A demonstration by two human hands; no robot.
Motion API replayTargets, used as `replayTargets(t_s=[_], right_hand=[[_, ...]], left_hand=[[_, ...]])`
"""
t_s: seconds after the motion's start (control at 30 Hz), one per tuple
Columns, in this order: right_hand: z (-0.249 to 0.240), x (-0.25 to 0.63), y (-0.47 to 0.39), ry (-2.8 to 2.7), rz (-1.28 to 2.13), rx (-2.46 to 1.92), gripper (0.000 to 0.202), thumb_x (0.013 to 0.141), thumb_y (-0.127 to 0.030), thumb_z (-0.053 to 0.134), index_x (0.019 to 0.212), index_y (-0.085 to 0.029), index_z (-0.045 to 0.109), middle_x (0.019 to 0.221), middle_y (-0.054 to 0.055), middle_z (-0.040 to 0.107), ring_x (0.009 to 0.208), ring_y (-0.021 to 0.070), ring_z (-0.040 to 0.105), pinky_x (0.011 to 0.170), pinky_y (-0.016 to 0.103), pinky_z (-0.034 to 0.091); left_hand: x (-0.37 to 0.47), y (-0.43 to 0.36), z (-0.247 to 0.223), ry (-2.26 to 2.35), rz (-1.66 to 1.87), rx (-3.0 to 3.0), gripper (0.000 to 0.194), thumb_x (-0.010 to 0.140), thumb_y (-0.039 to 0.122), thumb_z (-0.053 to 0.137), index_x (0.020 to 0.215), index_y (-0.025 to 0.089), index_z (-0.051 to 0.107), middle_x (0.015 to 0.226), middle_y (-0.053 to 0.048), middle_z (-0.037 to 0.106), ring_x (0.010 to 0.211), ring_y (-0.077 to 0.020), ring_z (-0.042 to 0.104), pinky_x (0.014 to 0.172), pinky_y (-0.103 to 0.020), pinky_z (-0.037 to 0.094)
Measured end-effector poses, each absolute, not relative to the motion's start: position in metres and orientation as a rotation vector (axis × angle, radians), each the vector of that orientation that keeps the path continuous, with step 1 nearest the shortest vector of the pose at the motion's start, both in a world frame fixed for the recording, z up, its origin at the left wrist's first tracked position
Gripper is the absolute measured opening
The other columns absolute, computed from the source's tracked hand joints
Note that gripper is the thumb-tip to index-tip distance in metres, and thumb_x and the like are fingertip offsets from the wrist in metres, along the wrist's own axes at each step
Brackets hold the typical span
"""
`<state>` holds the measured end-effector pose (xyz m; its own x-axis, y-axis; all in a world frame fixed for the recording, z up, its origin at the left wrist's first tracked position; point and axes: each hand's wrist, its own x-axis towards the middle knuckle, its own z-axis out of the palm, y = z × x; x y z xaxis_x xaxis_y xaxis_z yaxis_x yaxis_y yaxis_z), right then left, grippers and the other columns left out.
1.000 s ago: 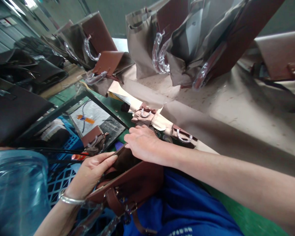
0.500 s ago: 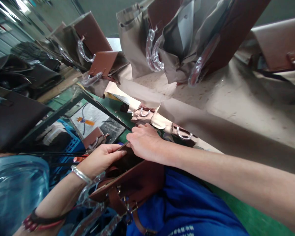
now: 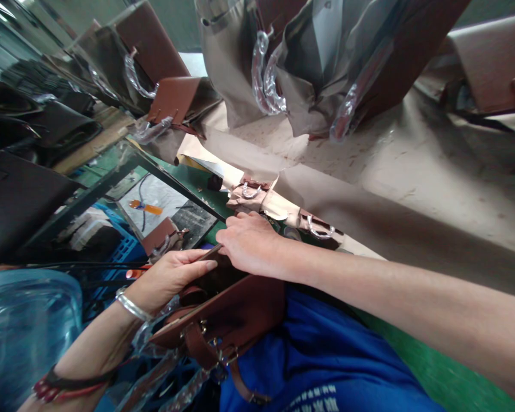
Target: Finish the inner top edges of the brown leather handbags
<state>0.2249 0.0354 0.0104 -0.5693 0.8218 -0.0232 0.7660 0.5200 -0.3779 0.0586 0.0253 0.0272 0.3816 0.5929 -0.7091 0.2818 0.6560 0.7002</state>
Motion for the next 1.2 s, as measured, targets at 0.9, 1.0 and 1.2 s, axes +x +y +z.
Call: replayTargets(t_s=[0.9, 1.0, 1.2], right_hand=[[0.0107, 0.2308, 0.0400, -2.642, 0.626, -1.284, 0.022, 0.081, -0.022, 0.041, 0.070, -0.015, 0.058, 0.077, 0.007, 0.055, 0.077, 0.0179, 0.051, 0.070, 0.028, 0.037], [0.0111, 0.2313, 0.0397, -2.620, 0.640, -1.305, 0.021, 0.081, -0.022, 0.041, 0.070, -0.015, 0.058, 0.077, 0.007, 0.055, 0.078, 0.0174, 0.052, 0.070, 0.028, 0.037], [0.0109, 0.2326, 0.0392, -2.600, 0.613, -1.321, 0.023, 0.081, -0.023, 0.041, 0.069, -0.016, 0.059, 0.076, 0.007, 0.057, 0.077, 0.0185, 0.052, 0.067, 0.028, 0.038]], left_hand=[[0.0562, 0.0276, 0.0251, 1.280, 0.124, 0.994, 0.040, 0.068, 0.031, 0.060, 0.104, 0.016, 0.058, 0.074, -0.001, 0.065, 0.062, -0.0113, 0.055, 0.050, -0.017, 0.042], [0.0564, 0.0266, 0.0244, 1.274, 0.129, 0.982, 0.038, 0.068, 0.031, 0.061, 0.104, 0.017, 0.058, 0.075, -0.001, 0.065, 0.063, -0.0110, 0.056, 0.052, -0.017, 0.043], [0.0560, 0.0248, 0.0232, 1.266, 0.138, 1.049, 0.037, 0.071, 0.034, 0.058, 0.105, 0.019, 0.058, 0.069, 0.001, 0.061, 0.053, -0.0069, 0.050, 0.046, -0.015, 0.040]])
